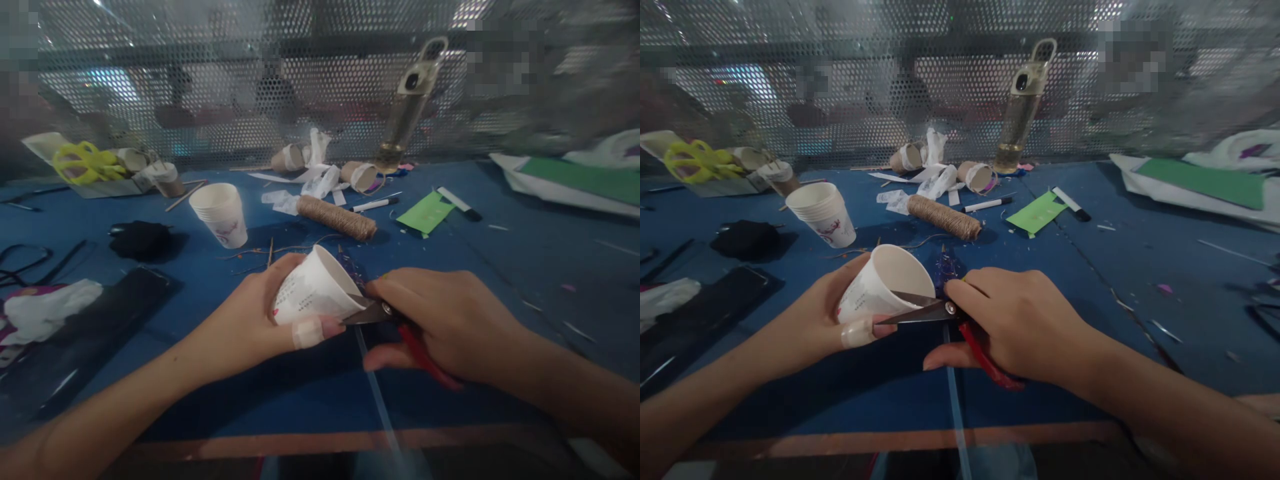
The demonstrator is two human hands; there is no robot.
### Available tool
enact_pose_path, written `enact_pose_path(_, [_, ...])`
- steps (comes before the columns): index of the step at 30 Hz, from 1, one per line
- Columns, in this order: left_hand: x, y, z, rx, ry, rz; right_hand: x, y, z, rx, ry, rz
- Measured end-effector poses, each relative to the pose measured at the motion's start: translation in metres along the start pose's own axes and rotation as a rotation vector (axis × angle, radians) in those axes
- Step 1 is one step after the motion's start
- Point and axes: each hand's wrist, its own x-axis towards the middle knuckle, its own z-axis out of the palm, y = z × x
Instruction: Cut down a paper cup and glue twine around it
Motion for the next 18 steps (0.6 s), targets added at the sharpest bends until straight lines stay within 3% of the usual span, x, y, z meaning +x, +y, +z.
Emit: enact_pose_path(18, [-0.0003,0.0006,0.0066,0.083,0.074,0.047,0.0009,-0.0017,-0.0031,0.066,-0.047,0.037])
